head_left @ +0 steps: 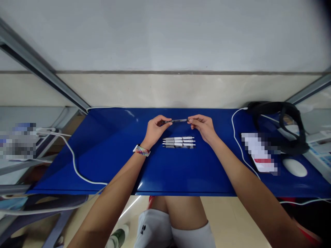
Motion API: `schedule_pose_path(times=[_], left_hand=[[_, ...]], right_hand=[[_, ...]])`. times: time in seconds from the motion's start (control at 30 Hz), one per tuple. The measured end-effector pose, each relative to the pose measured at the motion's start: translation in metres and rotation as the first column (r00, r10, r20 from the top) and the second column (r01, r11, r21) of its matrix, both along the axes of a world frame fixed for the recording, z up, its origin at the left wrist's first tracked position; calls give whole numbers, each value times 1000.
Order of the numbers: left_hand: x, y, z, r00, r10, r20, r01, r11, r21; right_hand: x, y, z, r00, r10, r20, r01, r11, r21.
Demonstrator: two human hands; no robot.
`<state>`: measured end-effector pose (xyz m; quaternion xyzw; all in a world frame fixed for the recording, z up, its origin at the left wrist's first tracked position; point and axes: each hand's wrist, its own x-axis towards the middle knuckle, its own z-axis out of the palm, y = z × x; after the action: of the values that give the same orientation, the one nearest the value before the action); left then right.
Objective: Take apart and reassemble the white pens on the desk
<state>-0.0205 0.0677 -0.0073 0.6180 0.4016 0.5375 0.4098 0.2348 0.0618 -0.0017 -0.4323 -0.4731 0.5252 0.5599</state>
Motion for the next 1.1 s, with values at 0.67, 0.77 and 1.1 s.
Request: schedule_pose_path(times=[0.67,0.77,1.1], left_hand=[[8,2,1,980,53,191,-46,998,-42],[10,2,0,979,67,195,-60,997,-43],[13,-6,6,972,57,228,-32,993,-114]], right_hand=[[-4,-8,16,909,242,-341,-303,943,-139],[-6,-8,13,908,185,-375,-258,953,-156],[-9,-4,2,903,76,-423,-167,969,-184]])
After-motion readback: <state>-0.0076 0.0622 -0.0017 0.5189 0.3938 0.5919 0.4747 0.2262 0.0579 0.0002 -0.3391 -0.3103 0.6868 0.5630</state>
